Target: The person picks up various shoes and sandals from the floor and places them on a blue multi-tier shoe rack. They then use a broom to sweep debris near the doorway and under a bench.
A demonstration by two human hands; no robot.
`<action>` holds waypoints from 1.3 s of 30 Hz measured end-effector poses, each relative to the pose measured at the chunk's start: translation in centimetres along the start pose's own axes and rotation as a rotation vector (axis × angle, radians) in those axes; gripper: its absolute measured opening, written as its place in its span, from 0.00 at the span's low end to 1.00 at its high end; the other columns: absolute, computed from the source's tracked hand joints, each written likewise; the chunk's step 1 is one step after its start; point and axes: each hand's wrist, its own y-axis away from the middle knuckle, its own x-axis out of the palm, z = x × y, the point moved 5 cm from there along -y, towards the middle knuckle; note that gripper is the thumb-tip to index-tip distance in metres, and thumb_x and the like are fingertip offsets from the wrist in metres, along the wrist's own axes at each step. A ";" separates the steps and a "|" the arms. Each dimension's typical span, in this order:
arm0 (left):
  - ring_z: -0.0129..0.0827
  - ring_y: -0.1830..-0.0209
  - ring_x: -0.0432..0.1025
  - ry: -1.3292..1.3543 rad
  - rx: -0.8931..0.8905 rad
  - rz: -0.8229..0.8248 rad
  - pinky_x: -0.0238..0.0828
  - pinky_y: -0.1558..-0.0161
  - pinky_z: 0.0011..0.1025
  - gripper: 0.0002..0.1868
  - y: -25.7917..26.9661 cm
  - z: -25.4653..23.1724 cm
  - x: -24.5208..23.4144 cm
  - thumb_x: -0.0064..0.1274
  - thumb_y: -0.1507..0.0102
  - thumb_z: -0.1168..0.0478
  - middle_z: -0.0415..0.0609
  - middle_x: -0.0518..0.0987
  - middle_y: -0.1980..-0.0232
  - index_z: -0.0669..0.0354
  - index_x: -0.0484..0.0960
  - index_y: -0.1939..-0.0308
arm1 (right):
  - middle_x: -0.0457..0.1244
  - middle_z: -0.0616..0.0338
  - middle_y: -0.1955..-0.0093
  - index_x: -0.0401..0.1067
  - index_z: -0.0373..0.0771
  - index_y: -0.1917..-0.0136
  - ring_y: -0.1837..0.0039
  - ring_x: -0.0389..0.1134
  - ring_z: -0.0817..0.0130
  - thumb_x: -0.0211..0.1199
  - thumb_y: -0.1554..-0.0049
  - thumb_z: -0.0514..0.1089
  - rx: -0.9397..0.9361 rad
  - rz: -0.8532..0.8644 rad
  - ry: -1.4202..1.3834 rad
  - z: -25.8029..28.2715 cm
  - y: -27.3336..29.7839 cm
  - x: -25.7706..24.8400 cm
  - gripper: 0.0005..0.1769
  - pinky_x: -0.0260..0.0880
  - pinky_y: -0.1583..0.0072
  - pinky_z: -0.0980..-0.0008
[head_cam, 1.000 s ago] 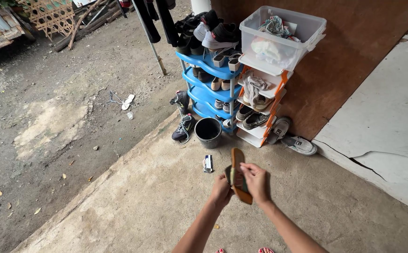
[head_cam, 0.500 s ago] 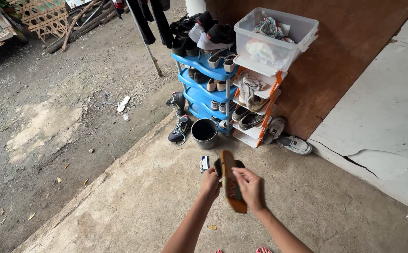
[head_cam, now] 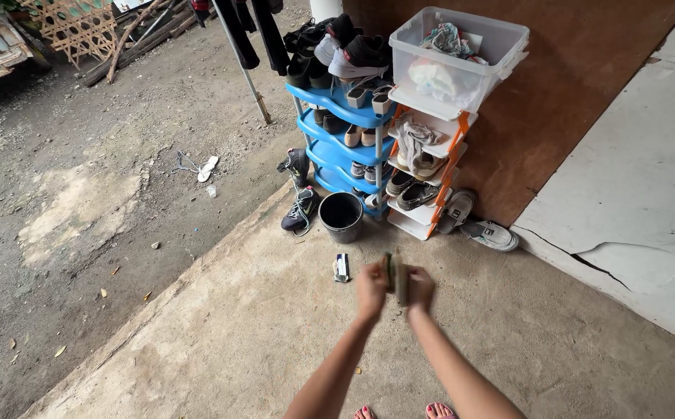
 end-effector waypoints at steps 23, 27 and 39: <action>0.32 0.70 0.80 0.329 -0.234 -0.042 0.84 0.65 0.31 0.16 0.2 6.8 -10.8 0.47 0.31 0.67 0.62 0.84 0.57 0.71 0.81 0.43 | 0.54 0.67 0.72 0.64 0.40 0.66 0.75 0.47 0.80 0.64 0.43 0.38 0.792 0.404 -0.803 0.0 -4.0 -7.2 0.12 0.41 0.76 0.79; 0.33 0.70 0.81 0.321 -0.227 -0.090 0.85 0.65 0.33 0.16 -0.1 4.6 -8.8 0.47 0.32 0.67 0.61 0.85 0.56 0.67 0.80 0.42 | 0.59 0.60 0.70 0.67 0.39 0.56 0.74 0.53 0.79 0.56 0.40 0.40 0.300 0.236 -0.353 2.8 0.1 -3.2 0.03 0.48 0.75 0.78; 0.35 0.72 0.79 0.251 -0.169 -0.070 0.78 0.71 0.29 0.17 -1.1 2.2 -9.6 0.41 0.31 0.63 0.62 0.85 0.60 0.68 0.81 0.44 | 0.65 0.51 0.52 0.69 0.36 0.44 0.69 0.64 0.75 0.51 0.36 0.41 -0.020 -0.137 0.326 6.1 4.9 -1.1 0.10 0.65 0.71 0.75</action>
